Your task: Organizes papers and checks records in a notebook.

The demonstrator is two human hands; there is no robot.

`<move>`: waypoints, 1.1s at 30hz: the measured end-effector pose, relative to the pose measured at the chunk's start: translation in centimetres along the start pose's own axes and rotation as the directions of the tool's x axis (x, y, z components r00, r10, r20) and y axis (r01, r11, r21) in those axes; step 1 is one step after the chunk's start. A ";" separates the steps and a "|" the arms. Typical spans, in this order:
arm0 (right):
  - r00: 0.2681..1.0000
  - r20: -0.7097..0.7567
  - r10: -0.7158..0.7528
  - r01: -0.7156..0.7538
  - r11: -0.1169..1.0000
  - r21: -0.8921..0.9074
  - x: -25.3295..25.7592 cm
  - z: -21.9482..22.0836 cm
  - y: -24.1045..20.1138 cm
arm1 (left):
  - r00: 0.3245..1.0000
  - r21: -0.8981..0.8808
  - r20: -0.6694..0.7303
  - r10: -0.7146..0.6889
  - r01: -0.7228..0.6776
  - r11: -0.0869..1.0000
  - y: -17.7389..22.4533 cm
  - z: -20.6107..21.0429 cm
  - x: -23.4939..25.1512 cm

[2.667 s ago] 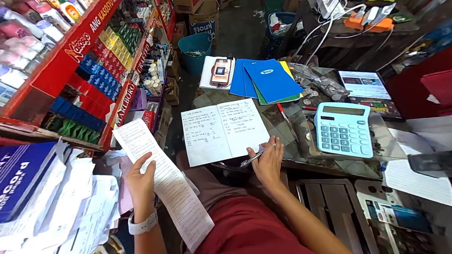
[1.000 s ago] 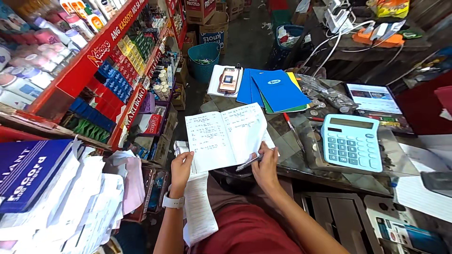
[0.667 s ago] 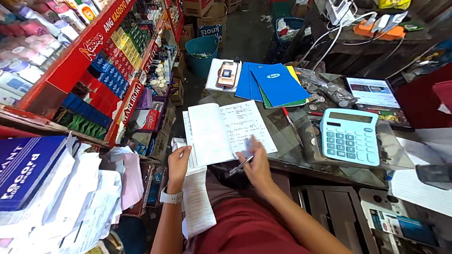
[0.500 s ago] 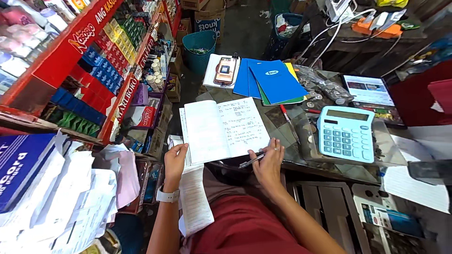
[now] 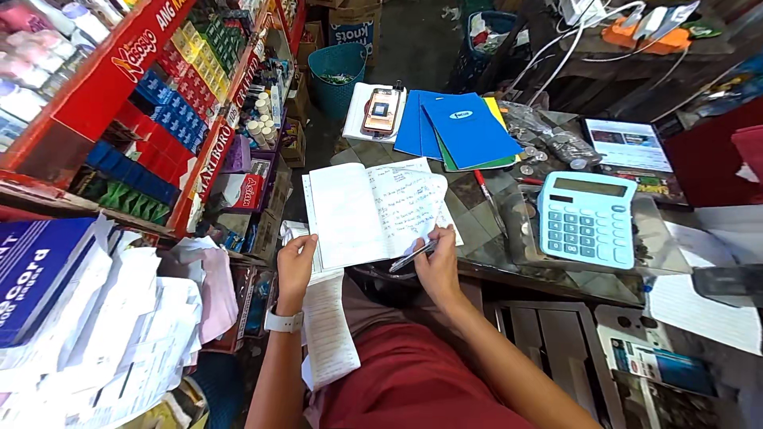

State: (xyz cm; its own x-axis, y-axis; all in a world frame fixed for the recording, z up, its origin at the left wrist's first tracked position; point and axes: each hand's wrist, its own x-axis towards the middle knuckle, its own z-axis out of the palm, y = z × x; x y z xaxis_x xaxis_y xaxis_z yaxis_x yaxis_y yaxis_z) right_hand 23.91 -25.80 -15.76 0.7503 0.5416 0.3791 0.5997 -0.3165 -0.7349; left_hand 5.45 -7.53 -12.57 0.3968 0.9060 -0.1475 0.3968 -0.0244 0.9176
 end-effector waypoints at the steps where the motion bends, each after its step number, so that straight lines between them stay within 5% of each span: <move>1: 0.999 -0.007 -0.047 0.047 0.998 0.038 0.0 0.3 -0.8 | 1.000 0.011 0.010 0.003 -0.003 1.000 0.1 -0.1 0.0; 6: 0.932 0.041 -0.359 0.347 0.922 0.173 -1.0 2.6 -2.5 | 1.000 0.030 0.005 0.006 -0.006 1.000 0.3 -0.1 0.0; 9: 0.892 0.148 -0.428 0.383 0.887 0.258 -1.3 2.7 -2.3 | 1.000 0.037 0.007 0.022 -0.022 0.999 0.1 -0.2 0.1; 13: 0.985 0.043 -0.168 0.169 0.985 -0.026 -1.8 0.8 0.3 | 1.000 -0.008 -0.009 -0.001 0.001 1.000 0.1 -0.2 0.1; 16: 1.000 0.004 0.020 -0.017 0.948 -0.317 -1.5 -0.8 3.0 | 0.999 -0.060 -0.035 -0.026 0.024 0.998 0.2 0.0 0.0; 23: 0.999 0.029 0.030 -0.015 0.909 -0.417 -1.2 -0.8 3.5 | 0.999 0.086 -0.002 0.039 -0.038 0.996 0.2 0.2 0.0; 27: 0.997 0.065 0.028 -0.002 0.930 -0.368 -0.8 -0.6 3.2 | 0.999 0.089 0.005 0.044 -0.044 0.995 0.1 0.1 0.0; 30: 0.999 0.048 -0.025 0.031 0.990 -0.138 -0.4 0.1 1.5 | 0.999 0.098 0.013 0.046 -0.047 0.994 0.2 0.1 0.0; 33: 0.965 0.058 -0.255 0.248 0.964 0.100 -0.8 1.4 -1.1 | 0.998 0.108 0.025 0.053 -0.056 0.993 0.1 0.0 -0.1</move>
State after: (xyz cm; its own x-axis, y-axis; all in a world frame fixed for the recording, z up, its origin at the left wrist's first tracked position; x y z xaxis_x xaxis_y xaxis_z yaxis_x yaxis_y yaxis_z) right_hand 22.22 -24.80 -16.02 0.5553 0.6488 0.5202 0.7363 -0.0926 -0.6703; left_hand 5.51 -7.60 -12.44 0.4379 0.8926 -0.1076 0.4614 -0.1204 0.8790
